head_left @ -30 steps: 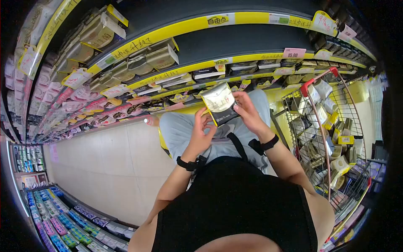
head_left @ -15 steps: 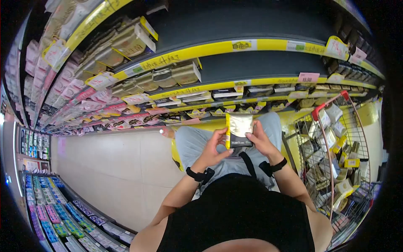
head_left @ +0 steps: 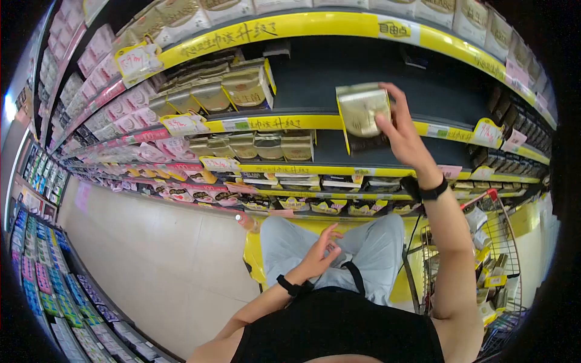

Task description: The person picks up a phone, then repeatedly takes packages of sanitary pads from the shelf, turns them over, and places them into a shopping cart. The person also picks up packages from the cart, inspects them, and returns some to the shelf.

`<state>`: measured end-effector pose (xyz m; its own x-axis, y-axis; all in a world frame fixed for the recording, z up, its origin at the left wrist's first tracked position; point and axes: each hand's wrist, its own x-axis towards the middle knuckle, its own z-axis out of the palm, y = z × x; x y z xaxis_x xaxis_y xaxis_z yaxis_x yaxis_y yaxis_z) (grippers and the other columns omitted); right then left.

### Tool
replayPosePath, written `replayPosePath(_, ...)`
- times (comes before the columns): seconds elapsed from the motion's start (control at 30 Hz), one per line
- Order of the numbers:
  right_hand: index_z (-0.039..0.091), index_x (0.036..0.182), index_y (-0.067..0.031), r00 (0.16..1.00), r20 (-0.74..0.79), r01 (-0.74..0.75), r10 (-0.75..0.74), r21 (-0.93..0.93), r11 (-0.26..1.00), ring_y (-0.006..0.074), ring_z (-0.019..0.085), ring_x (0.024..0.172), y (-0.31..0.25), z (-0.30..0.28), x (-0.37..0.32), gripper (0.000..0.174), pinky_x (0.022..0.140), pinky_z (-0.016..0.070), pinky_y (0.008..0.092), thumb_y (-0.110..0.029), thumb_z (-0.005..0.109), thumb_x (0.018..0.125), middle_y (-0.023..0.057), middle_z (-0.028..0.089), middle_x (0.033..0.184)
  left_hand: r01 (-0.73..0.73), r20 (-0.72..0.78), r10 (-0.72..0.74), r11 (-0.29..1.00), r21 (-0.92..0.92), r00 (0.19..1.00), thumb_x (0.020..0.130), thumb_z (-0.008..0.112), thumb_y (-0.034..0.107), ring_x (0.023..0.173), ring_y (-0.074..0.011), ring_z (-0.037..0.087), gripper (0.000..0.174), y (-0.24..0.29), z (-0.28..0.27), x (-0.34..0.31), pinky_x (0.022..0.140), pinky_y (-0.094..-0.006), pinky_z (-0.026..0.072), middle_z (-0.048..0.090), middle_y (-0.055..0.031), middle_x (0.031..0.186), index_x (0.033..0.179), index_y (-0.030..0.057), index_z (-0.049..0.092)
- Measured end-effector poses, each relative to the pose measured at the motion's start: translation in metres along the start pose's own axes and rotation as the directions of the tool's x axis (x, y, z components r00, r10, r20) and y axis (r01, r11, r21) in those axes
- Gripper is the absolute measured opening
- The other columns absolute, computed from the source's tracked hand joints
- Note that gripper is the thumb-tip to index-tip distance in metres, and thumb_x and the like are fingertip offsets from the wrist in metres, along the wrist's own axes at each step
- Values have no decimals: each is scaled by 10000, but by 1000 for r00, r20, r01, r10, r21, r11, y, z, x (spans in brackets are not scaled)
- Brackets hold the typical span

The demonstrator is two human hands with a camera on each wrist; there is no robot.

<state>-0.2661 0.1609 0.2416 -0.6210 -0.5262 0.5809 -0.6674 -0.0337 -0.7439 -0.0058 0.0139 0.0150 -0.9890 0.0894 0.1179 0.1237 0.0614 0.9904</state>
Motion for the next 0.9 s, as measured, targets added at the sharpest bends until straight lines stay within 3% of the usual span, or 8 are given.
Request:
replayPosePath(0.07,316,1373,-91,997,-49,50,-64,-248,967,332,619,1066,-1,-2,47,465,897,478,402,-217,544,988,238,579,1166,7,-48,-10,997,-74,999,986,526,151,928,-156,573,631,-17,-4,-9,834,-299,472,517,-126,1263,1514,58,194)
replayPosePath(0.1,315,1354,-77,979,-110,140,-174,-262,955,360,630,1040,20,-1,74,466,866,489,409,-229,552,983,249,579,1152,12,-69,-20,993,-113,997,999,510,172,930,-162,576,610,-22,-6,-12,845,-307,475,518,-129,1256,1510,57,197)
replayPosePath(0.17,311,1372,-44,988,-135,34,-74,-282,959,359,593,1095,47,5,115,513,911,468,391,-237,576,977,248,558,1195,21,-111,-38,989,-148,993,1024,468,240,923,-180,584,560,-14,-11,-14,874,-324,473,524,-132,1221,1487,46,219)
replayPosePath(0.23,326,1371,-28,992,-77,64,-104,-406,911,282,548,1130,76,12,149,521,952,440,338,-221,602,974,205,513,1254,12,-134,-34,986,-165,990,1027,468,252,913,-179,584,553,-22,-17,-17,867,-318,470,529,-130,1204,1480,41,231)
replayPosePath(0.33,330,1377,-18,987,155,47,35,-493,869,334,535,1200,98,32,180,570,985,434,368,-267,626,958,234,499,1308,15,-188,-33,995,-99,982,1034,448,260,895,-175,580,525,-13,-28,-17,852,-316,466,535,-125,1177,1466,33,256)
replayPosePath(0.47,377,1345,-28,973,214,183,-88,-478,859,378,539,1201,93,68,207,553,1009,422,413,-270,653,932,239,528,1282,16,-255,-41,995,-101,966,1050,392,289,879,-172,569,488,-24,-36,-19,849,-320,459,544,-126,1147,1449,29,288)
replayPosePath(0.57,419,1298,-39,960,278,150,10,-546,824,373,537,1199,73,92,224,507,1007,426,409,-246,673,911,226,529,1272,-6,-236,-13,997,-82,972,1049,393,272,877,-175,565,475,-26,-41,-23,847,-317,457,548,-128,1133,1444,27,293)
replayPosePath(0.9,476,1263,-44,958,279,191,-69,-439,878,345,540,1206,76,139,248,419,1005,435,399,-100,618,873,207,553,1252,30,-231,-43,998,-62,972,1027,422,194,876,-168,563,425,-29,-53,-37,819,-306,460,555,-117,1133,1414,42,333)
